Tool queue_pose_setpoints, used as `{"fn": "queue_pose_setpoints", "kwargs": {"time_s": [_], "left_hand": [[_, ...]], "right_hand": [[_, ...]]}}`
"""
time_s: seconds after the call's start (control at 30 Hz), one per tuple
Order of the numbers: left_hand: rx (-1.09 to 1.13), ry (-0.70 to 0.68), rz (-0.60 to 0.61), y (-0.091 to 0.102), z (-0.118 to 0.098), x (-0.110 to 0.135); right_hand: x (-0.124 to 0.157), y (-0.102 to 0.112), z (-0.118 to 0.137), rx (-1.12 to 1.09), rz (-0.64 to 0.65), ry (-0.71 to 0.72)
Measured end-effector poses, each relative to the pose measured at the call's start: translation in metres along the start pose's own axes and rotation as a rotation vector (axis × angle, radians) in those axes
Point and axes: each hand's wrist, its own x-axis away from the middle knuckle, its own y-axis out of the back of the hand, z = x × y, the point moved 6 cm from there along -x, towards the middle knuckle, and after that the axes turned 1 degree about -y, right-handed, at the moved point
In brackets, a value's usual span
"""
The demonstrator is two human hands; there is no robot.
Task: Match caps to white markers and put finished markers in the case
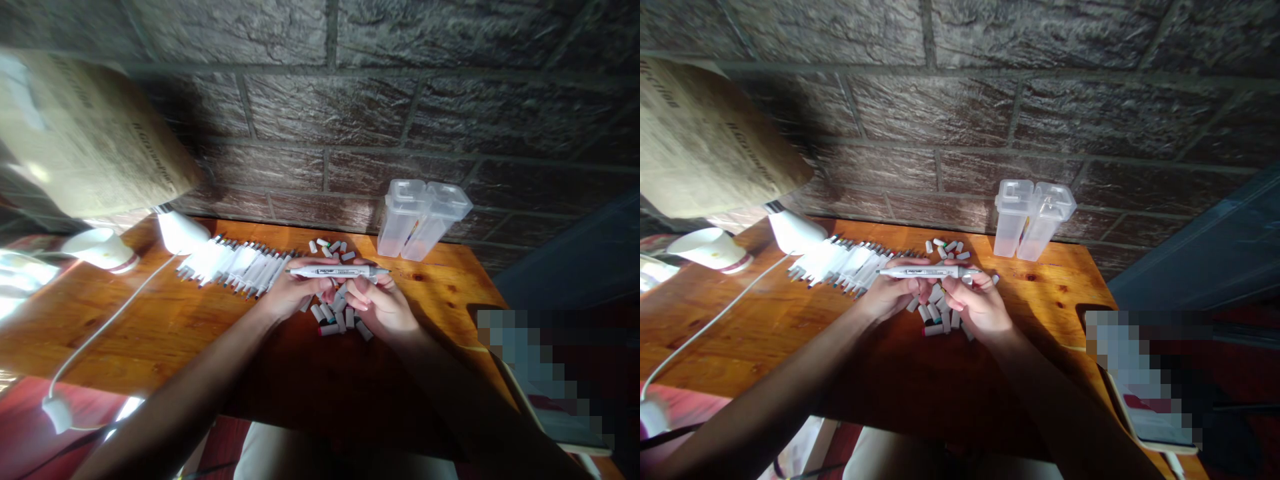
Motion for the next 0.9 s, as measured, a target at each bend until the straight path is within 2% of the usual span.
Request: {"fn": "queue_pose_setpoints", "kwargs": {"time_s": [0.27,0.57,0.9], "left_hand": [[-0.031,0.009,-0.044,0.0003,-0.0041,0.0005],[-0.018,-0.011,-0.035,-0.0009,-0.0071,-0.0005],[-0.107,0.008,-0.030,0.0083,-0.0029,0.0024]], "right_hand": [[0.0017,-0.0019,-0.0001,-0.008,0.003,-0.022],[0.0022,0.0004,-0.0056,-0.026,0.001,-0.047],[0.0036,-0.0021,-0.0060,-0.077,0.010,-0.056]]}}
